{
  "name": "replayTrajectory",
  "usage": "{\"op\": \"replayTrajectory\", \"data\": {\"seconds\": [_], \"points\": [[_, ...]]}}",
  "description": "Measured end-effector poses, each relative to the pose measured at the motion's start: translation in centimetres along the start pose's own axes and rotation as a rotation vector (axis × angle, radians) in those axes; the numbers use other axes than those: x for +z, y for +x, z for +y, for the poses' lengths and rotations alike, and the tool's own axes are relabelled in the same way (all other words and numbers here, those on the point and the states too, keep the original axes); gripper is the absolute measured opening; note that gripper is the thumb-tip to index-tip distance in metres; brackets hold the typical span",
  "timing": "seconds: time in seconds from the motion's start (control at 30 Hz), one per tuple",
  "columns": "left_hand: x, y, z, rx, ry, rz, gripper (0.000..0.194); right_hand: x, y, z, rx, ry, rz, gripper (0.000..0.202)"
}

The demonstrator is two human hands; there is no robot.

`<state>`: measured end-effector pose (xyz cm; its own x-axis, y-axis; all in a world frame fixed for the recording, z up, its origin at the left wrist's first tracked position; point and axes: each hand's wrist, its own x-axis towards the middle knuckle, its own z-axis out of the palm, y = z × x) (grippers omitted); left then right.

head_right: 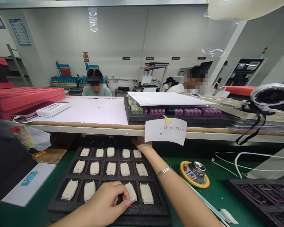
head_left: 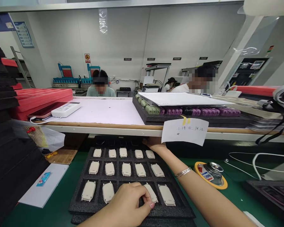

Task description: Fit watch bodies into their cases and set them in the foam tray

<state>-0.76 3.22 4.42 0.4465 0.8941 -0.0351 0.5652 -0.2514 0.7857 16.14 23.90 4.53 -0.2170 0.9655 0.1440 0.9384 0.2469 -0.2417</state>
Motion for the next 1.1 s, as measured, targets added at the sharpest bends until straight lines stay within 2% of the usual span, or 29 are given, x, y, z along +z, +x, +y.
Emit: {"op": "replayTrajectory", "data": {"seconds": [0.13, 0.3, 0.47, 0.63, 0.77, 1.0, 1.1], "points": [[0.2, 0.0, -0.3, 0.025, -0.007, 0.011, 0.012, 0.0, -1.2, -2.4, -0.159, 0.009, -0.060, 0.028], [0.3, -0.1, -0.5, 0.042, -0.012, 0.021, 0.012, 0.1, -2.9, -6.5, -0.456, -0.012, -0.242, 0.028], [0.4, 0.0, -0.5, 0.031, 0.004, 0.023, 0.012, -0.8, -2.9, -8.2, -0.559, -0.094, -0.354, 0.023], [0.4, 0.1, -0.5, 0.044, -0.001, 0.026, 0.012, -1.5, -2.4, -8.3, -0.556, -0.046, -0.391, 0.026], [0.3, 0.1, -0.4, 0.044, -0.013, 0.029, 0.012, -2.0, -0.8, -7.1, -0.501, 0.062, -0.368, 0.027], [0.5, 0.1, -0.4, 0.049, -0.017, 0.043, 0.011, -1.5, 2.2, -4.2, -0.274, 0.101, -0.187, 0.023], [0.8, 0.4, -0.9, 0.064, -0.012, 0.044, 0.010, -1.2, 2.8, -4.1, -0.257, 0.205, -0.021, 0.026]]}}
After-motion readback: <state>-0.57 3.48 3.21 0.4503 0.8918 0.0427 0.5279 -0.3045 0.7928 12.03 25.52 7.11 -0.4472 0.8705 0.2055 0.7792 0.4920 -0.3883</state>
